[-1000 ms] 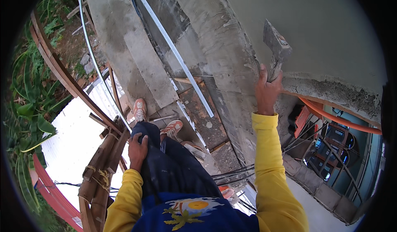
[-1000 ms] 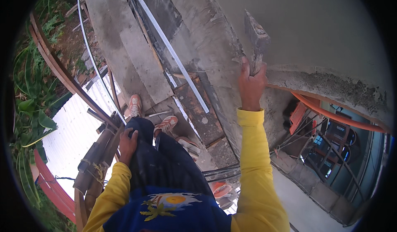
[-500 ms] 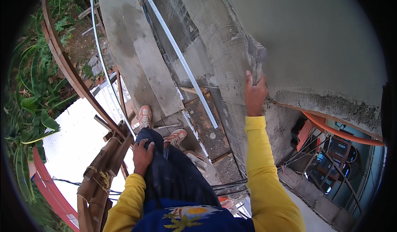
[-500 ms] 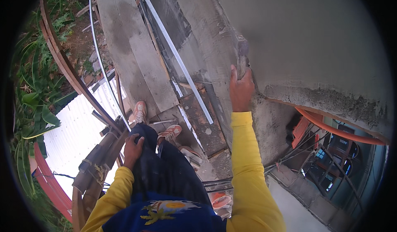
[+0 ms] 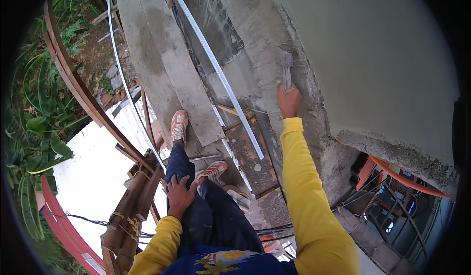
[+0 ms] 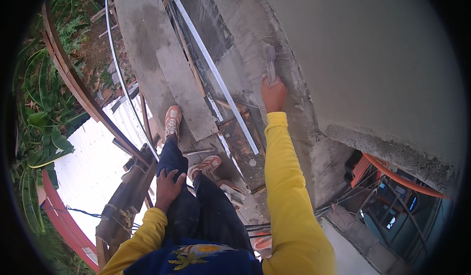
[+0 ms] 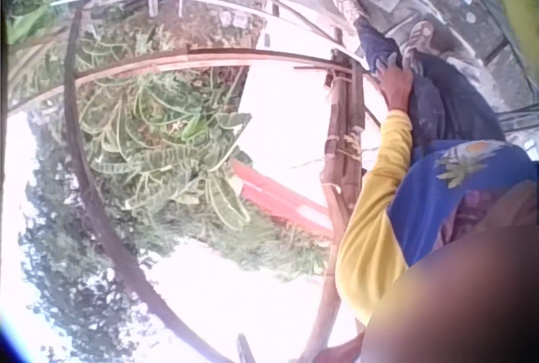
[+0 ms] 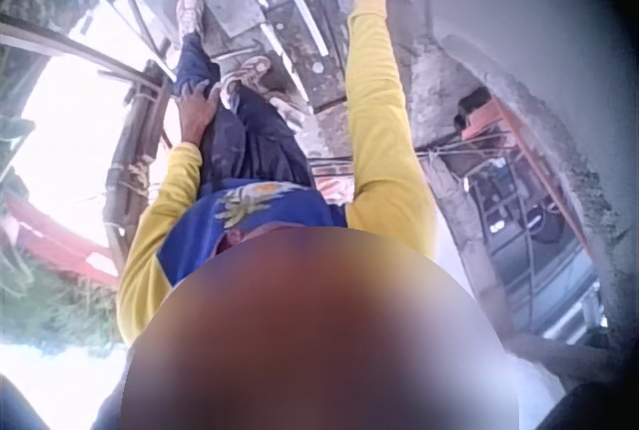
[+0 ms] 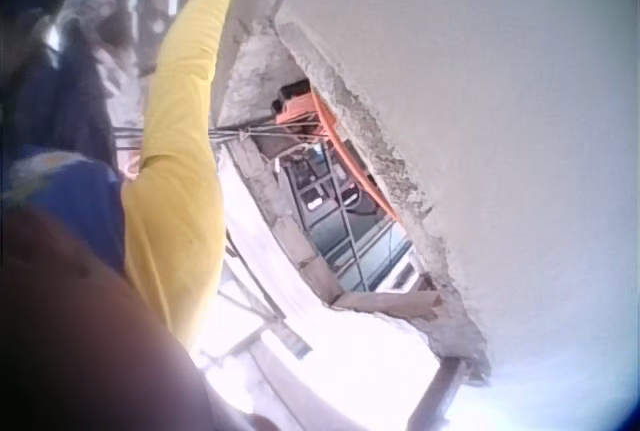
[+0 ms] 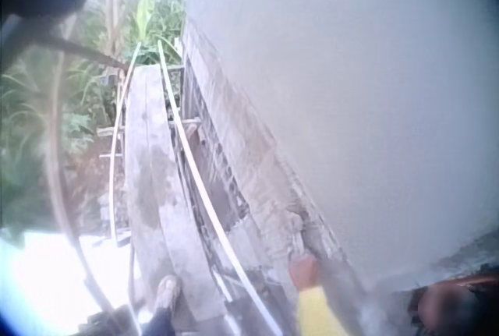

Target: The person applies and smooths wet cement onto a vertical wall using a trowel. They then position and press a long metal trim strip along the wall edge to create a straight finish line.

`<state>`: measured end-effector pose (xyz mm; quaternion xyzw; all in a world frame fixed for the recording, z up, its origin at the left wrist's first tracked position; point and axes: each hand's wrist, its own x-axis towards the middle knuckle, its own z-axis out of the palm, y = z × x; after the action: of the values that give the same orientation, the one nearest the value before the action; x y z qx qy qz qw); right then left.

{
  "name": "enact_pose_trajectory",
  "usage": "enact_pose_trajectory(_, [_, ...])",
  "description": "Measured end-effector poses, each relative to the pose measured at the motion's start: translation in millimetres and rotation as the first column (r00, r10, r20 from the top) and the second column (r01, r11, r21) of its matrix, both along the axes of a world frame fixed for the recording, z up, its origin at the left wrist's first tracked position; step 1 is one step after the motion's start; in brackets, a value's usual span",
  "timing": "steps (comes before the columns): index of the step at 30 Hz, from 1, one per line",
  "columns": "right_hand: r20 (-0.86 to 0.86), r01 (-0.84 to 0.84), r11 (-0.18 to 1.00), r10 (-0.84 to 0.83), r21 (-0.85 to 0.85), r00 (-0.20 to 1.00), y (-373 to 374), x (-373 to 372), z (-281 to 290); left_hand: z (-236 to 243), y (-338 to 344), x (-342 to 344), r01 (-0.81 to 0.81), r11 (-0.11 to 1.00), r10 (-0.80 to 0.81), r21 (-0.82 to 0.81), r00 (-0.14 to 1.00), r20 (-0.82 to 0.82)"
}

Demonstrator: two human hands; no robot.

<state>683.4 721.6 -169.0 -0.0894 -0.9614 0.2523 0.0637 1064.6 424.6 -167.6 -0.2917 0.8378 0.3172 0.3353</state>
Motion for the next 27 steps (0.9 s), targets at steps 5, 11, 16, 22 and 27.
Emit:
enact_pose_trajectory(5, [-0.219,0.133,0.906,-0.236,-0.403,0.947,-57.8,14.7,-14.3,5.0,-40.6,-21.5,-0.035,0.998,0.032,0.044,0.998,0.056])
enact_pose_trajectory(11, [0.053,0.058,0.998,-0.057,-0.027,0.997,-64.5,-76.5,-10.9,9.9,-59.5,-77.2,-0.044,0.993,0.031,0.109,0.992,0.12])
enact_pose_trajectory(16, [-0.1,0.12,0.919,-0.168,-0.375,0.981,-118.3,-101.9,-11.8,11.0,-80.0,-92.7,-0.053,0.995,0.04,0.081,0.988,0.152])
enact_pose_trajectory(22, [0.046,0.05,0.981,-0.042,-0.19,0.998,-145.1,-155.5,1.5,13.8,-92.4,-129.3,-0.102,0.985,0.077,0.142,0.983,0.169])
enact_pose_trajectory(27, [-0.011,-0.016,0.99,0.015,-0.143,1.0,-170.6,-153.0,84.3,-6.5,-104.4,-116.0,-0.204,0.952,0.154,0.23,0.964,0.217])
